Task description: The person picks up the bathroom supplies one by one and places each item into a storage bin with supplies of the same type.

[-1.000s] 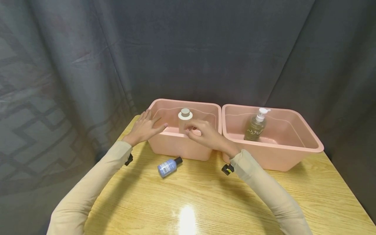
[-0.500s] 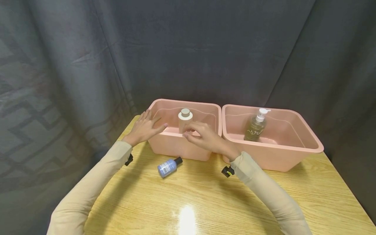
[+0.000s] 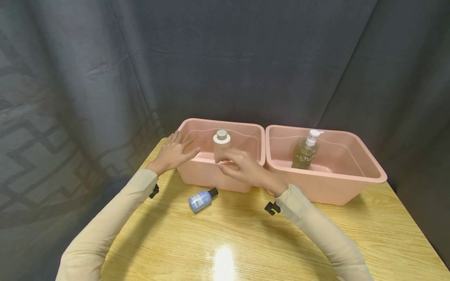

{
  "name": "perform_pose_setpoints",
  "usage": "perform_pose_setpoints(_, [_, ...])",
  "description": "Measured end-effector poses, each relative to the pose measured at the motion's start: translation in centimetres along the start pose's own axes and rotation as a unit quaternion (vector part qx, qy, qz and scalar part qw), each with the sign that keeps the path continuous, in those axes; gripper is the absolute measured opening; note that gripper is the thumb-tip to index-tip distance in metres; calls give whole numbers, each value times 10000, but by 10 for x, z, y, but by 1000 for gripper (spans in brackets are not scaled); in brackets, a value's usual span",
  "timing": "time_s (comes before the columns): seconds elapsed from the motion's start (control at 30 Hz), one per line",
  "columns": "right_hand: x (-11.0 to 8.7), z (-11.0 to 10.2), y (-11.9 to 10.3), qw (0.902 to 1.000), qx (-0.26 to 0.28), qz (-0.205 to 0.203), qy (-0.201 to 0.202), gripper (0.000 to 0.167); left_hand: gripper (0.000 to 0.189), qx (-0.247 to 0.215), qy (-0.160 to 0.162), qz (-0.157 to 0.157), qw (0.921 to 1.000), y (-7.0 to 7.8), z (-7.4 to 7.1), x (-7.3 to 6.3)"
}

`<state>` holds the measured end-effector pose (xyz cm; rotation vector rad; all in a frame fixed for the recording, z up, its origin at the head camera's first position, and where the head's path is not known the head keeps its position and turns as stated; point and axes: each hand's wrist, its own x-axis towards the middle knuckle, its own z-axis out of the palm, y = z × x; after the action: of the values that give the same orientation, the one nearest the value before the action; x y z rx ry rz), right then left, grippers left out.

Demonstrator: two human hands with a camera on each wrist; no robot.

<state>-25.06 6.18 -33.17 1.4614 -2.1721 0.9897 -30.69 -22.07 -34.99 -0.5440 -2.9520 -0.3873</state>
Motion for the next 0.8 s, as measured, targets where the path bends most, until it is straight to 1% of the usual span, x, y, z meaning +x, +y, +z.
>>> perform_pose_setpoints(0.1, [0,1,-2,10000,37,-21,-48,13,87,-1,-2,5,10000,0,0,0])
perform_pose_setpoints(0.5, [-4,5,-6,9997,-95,36,-227,14,88,-55,11,-6,10000,0,0,0])
perform_pose_setpoints(0.8, [-8,11,-9,9990,-302,34,-333,14,88,6,52,11,10000,-1,2,0])
